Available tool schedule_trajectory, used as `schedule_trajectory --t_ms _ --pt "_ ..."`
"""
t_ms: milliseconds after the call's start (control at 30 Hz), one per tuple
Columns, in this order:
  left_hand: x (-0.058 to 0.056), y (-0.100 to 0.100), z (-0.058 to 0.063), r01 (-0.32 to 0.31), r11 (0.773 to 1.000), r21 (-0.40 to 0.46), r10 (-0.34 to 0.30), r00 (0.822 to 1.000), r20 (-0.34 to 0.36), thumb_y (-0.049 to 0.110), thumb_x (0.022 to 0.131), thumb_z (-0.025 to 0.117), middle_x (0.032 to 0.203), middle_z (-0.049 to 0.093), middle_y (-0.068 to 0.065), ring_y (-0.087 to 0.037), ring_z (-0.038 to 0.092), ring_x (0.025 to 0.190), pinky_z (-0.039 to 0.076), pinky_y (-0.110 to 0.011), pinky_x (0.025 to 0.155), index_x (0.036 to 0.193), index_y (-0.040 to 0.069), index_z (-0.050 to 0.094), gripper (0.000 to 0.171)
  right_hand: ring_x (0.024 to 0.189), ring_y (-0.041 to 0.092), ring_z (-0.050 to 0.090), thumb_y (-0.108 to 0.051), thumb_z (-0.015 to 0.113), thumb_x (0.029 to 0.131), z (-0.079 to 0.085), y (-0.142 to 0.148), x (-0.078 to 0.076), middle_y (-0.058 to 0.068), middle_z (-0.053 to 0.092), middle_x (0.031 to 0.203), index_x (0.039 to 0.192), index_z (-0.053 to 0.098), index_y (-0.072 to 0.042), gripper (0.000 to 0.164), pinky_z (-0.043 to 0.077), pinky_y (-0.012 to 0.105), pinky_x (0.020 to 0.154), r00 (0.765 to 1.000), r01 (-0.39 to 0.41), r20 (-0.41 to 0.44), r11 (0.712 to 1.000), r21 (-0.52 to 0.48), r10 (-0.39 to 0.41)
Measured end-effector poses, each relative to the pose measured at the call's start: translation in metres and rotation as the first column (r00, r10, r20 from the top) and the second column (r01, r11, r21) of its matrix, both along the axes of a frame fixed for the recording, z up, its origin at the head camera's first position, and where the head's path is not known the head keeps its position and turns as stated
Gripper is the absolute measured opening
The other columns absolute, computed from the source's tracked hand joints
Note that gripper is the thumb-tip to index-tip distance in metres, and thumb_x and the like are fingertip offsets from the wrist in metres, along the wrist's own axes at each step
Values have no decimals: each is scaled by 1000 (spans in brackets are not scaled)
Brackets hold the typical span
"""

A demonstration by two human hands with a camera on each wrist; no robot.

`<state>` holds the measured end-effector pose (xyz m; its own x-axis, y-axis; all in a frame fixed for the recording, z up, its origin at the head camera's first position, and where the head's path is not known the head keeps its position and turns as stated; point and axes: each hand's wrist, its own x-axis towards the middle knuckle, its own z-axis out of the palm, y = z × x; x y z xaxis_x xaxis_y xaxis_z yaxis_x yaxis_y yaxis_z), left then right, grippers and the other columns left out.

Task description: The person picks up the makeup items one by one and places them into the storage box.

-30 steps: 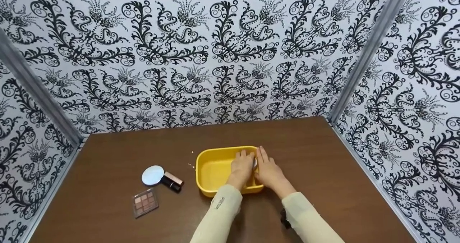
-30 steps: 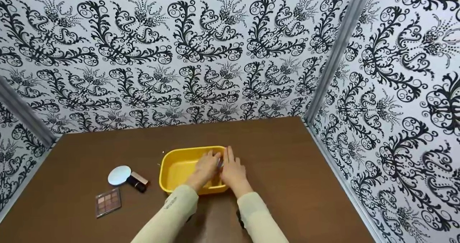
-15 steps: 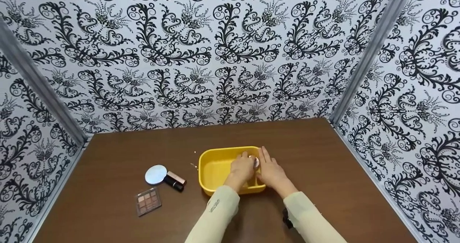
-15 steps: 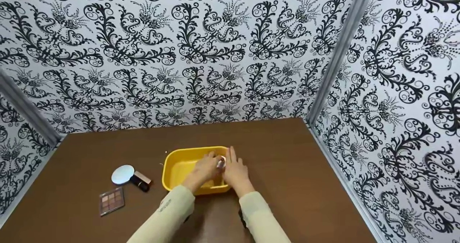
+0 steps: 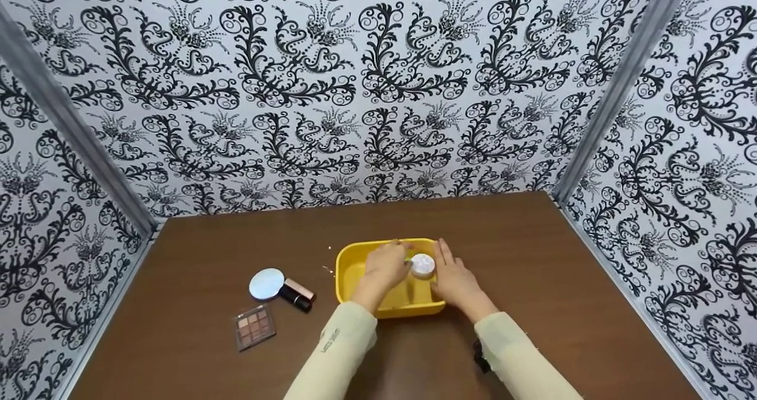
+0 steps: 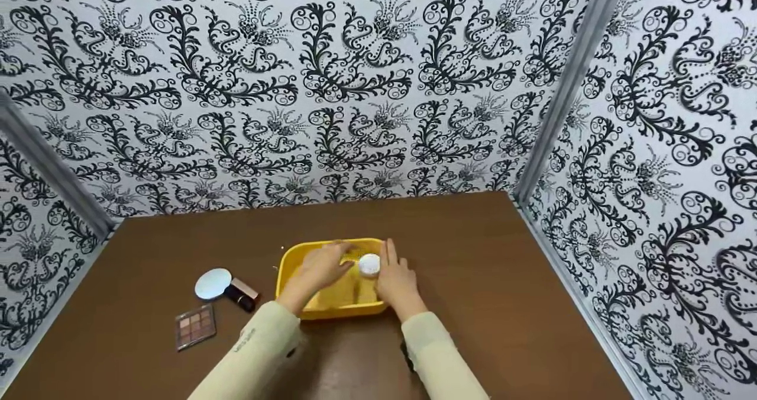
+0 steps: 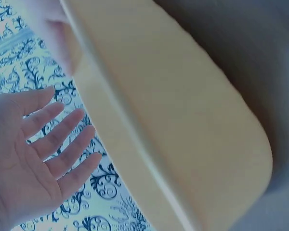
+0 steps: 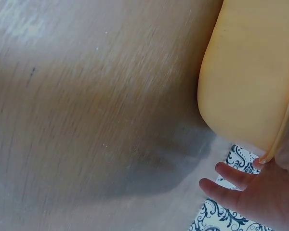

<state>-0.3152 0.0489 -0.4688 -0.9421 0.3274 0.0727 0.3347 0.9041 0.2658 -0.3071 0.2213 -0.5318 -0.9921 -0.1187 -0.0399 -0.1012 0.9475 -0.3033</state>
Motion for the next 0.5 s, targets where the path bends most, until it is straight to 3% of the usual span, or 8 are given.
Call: schedule_trajectory --t_ms 267,500 --pt "-4 -33 5 -27 999 28 28 997 -65 24 91 69 120 69 -6 -31 68 107 59 -46 79 124 19 67 34 132 54 44 -14 66 88 0 1 0 14 12 168 159 12 -4 90 50 62 95 1000 -13 7 1000 -14 13" --pt "-9 -58 9 -70 997 21 71 995 -76 23 92 68 122 68 -7 -32 68 107 59 -51 81 125 17 67 34 134 57 40 -13 66 89 3 0 1 15 10 168 159 11 -3 89 47 63 100 1000 -14 25 999 -29 15"
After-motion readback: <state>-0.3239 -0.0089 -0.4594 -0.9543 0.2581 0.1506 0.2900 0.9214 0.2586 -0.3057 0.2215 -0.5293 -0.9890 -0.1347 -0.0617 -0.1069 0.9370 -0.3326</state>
